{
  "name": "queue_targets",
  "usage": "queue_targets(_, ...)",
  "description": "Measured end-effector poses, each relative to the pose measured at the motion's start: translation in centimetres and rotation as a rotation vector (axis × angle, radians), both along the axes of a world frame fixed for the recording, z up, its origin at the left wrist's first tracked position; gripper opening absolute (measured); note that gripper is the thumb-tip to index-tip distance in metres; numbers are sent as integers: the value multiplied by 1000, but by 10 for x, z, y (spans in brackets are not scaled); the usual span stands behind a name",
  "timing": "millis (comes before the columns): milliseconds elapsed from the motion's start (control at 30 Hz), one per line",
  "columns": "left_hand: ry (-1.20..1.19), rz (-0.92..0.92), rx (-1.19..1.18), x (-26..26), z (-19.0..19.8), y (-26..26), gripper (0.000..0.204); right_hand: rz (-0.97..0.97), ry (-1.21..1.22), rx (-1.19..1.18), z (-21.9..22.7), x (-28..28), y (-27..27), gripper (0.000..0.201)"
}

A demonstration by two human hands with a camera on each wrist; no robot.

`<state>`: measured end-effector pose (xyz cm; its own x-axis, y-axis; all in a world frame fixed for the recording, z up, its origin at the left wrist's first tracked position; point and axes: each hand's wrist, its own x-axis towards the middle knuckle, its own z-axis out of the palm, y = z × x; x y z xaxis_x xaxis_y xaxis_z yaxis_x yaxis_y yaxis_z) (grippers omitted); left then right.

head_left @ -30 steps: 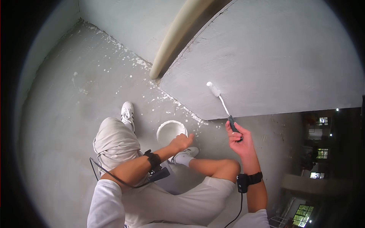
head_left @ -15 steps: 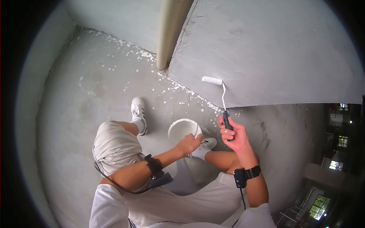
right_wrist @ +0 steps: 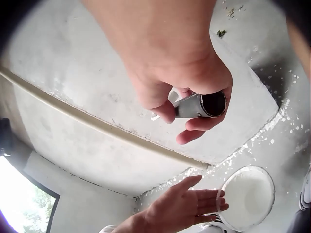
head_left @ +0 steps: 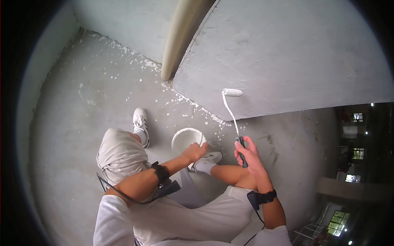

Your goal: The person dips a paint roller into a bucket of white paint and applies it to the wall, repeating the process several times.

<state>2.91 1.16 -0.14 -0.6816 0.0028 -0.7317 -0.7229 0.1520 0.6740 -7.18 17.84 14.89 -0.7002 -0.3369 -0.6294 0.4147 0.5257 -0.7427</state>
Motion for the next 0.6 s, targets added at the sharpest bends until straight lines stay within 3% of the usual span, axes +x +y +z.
queue_targets(100,57,-26,21,1,19,-9,80,34,107,173,-23,-5,5,27)
queue_targets(167,33,-24,24,-3,9,-7,77,33,232,308,-39,-6,2,31)
queue_targets(267,-26,-16,38,-6,10,-8,74,209,608,582,-74,-18,11,36)
queue_targets(500,-41,-71,29,-8,25,-13,78,253,863,781,-80,-23,9,28)
queue_targets(600,-60,-38,22,-10,4,-5,78,225,1023,871,-61,-36,17,24)
